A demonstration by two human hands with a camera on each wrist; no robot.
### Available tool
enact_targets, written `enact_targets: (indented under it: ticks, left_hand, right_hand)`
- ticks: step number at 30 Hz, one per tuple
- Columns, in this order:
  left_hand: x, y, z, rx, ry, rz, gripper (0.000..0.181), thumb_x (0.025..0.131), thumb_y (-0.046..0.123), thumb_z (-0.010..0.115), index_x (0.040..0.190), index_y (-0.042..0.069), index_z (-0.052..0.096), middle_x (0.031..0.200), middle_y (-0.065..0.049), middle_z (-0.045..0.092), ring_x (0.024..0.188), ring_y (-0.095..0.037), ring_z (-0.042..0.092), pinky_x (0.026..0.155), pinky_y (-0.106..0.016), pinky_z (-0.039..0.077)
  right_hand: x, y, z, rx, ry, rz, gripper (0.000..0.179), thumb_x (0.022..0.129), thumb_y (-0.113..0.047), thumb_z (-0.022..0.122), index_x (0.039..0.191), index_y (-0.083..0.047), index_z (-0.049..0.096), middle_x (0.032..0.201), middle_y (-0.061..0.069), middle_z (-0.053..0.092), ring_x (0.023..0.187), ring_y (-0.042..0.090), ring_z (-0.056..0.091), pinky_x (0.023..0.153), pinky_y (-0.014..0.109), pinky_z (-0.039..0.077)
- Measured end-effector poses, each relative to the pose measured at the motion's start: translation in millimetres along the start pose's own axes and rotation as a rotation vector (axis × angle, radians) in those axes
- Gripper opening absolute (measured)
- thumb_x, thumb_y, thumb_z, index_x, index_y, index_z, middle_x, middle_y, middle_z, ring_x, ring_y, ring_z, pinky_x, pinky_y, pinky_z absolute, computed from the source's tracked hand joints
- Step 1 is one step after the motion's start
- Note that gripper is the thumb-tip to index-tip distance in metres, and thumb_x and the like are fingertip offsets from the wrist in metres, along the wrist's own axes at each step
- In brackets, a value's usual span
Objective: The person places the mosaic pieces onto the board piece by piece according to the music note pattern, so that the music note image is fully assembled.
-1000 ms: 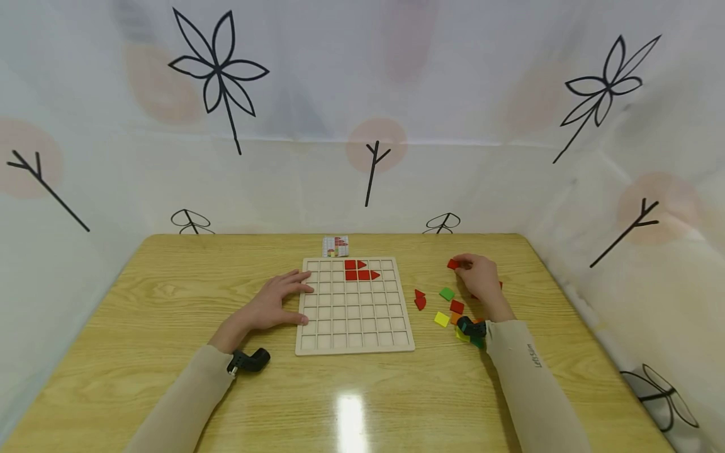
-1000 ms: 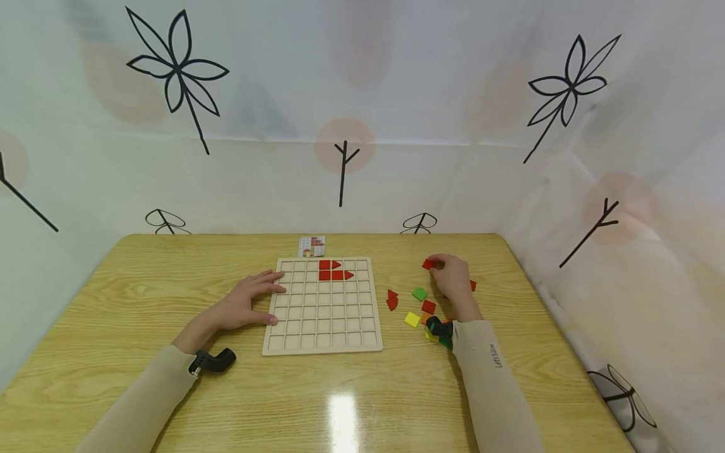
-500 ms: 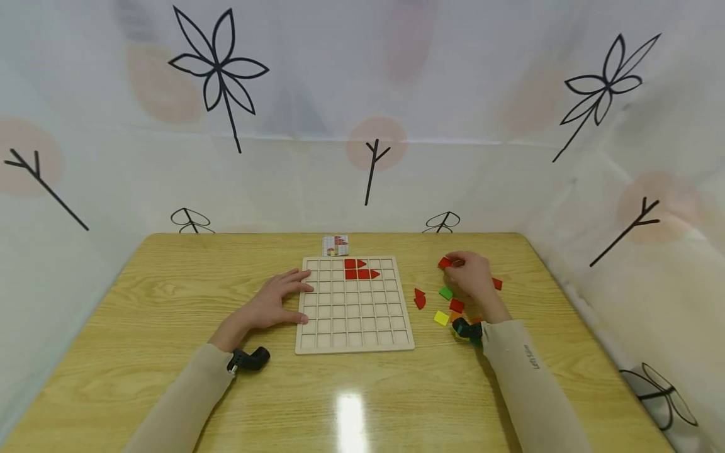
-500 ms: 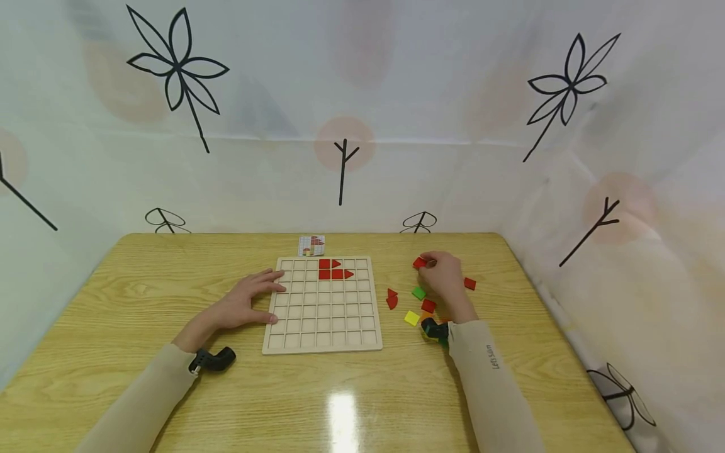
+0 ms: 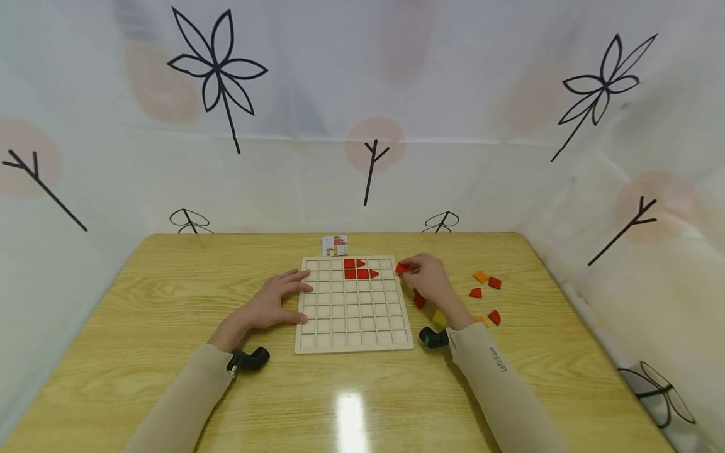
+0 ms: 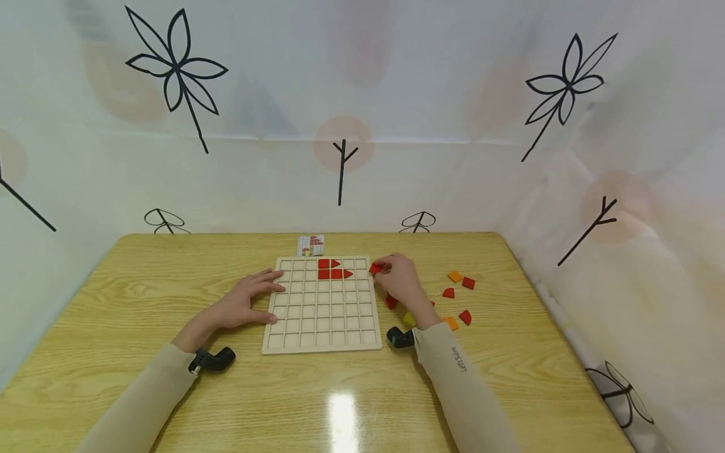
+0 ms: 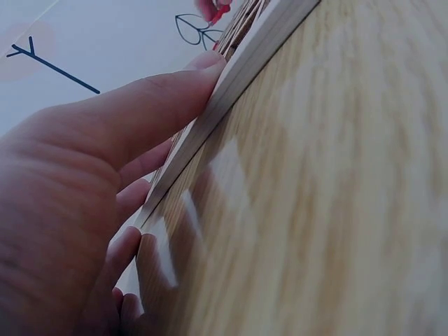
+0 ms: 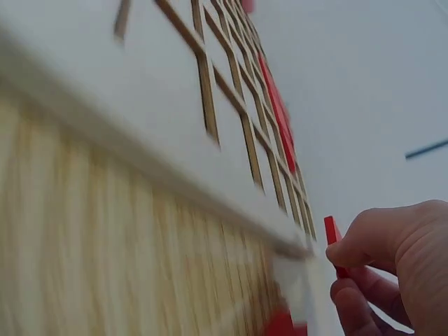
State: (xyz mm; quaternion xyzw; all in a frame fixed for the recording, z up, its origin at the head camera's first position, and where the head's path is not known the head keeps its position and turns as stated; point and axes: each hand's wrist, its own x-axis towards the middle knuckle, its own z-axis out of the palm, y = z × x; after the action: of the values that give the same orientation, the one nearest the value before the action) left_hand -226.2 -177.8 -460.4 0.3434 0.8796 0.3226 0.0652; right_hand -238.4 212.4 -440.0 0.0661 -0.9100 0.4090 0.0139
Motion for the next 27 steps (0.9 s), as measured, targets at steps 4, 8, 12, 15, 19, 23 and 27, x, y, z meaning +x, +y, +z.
enact_targets:
  ticks: [4, 8, 12, 15, 19, 23, 27]
  left_hand:
    - [-0.5, -0.3, 0.7, -0.002, 0.001, 0.002, 0.061, 0.083, 0.043, 0.079, 0.134, 0.014, 0.062, 0.159, -0.008, 0.034, 0.148, -0.036, 0.020, 0.115, -0.063, 0.010]
    - [-1.0, -1.0, 1.2, 0.002, 0.005, 0.008, 0.061, 0.083, 0.043, 0.079, 0.134, 0.014, 0.062, 0.159, -0.008, 0.034, 0.148, -0.036, 0.020, 0.114, -0.063, 0.011]
    - [-1.2, -1.5, 1.2, 0.003, 0.009, 0.012, 0.060, 0.083, 0.043, 0.079, 0.133, 0.014, 0.063, 0.159, -0.008, 0.035, 0.148, -0.036, 0.021, 0.114, -0.063, 0.011]
    - [-1.2, -0.8, 0.8, 0.000, 0.008, 0.008, 0.060, 0.083, 0.043, 0.079, 0.133, 0.015, 0.063, 0.159, -0.007, 0.035, 0.148, -0.035, 0.021, 0.114, -0.063, 0.011]
    - [-1.1, 0.0, 0.5, 0.002, 0.009, 0.005, 0.060, 0.083, 0.043, 0.079, 0.133, 0.015, 0.063, 0.159, -0.007, 0.035, 0.148, -0.036, 0.021, 0.114, -0.063, 0.011]
    - [-1.1, 0.3, 0.5, -0.002, 0.009, 0.001, 0.060, 0.083, 0.043, 0.079, 0.132, 0.014, 0.063, 0.159, -0.007, 0.035, 0.148, -0.036, 0.021, 0.115, -0.063, 0.010]
    - [-1.1, 0.5, 0.0, -0.003, 0.010, 0.004, 0.060, 0.083, 0.043, 0.079, 0.132, 0.014, 0.063, 0.159, -0.008, 0.035, 0.148, -0.036, 0.021, 0.115, -0.063, 0.010]
  right_hand:
    - [1.0, -15, 15, 0.002, -0.049, -0.027, 0.029, 0.089, -0.006, 0.067, 0.118, -0.004, 0.073, 0.117, 0.013, 0.063, 0.097, 0.028, 0.065, 0.077, 0.040, 0.056]
    - [2.9, -28, 29, -0.008, -0.090, -0.069, 0.028, 0.087, -0.004, 0.070, 0.114, -0.004, 0.074, 0.111, 0.010, 0.065, 0.094, 0.025, 0.064, 0.080, 0.039, 0.055]
    - [4.6, -39, 40, -0.045, -0.123, -0.113, 0.027, 0.085, -0.003, 0.071, 0.112, -0.004, 0.075, 0.106, 0.007, 0.066, 0.091, 0.022, 0.064, 0.078, 0.035, 0.055]
    - [5.0, -46, 47, -0.064, -0.142, -0.141, 0.026, 0.085, -0.003, 0.072, 0.110, -0.005, 0.076, 0.107, 0.006, 0.067, 0.088, 0.019, 0.064, 0.076, 0.032, 0.055]
    - [4.2, -54, 55, -0.062, -0.167, -0.175, 0.023, 0.086, -0.005, 0.072, 0.108, -0.007, 0.077, 0.111, 0.006, 0.068, 0.089, 0.018, 0.062, 0.076, 0.032, 0.053]
    - [3.8, -58, 61, -0.049, -0.203, -0.194, 0.020, 0.087, -0.005, 0.071, 0.106, -0.007, 0.077, 0.114, 0.007, 0.067, 0.092, 0.018, 0.060, 0.077, 0.032, 0.051]
    - [4.6, -59, 65, -0.048, -0.236, -0.190, 0.021, 0.087, -0.003, 0.069, 0.106, -0.006, 0.076, 0.110, 0.004, 0.067, 0.086, 0.015, 0.060, 0.074, 0.030, 0.052]
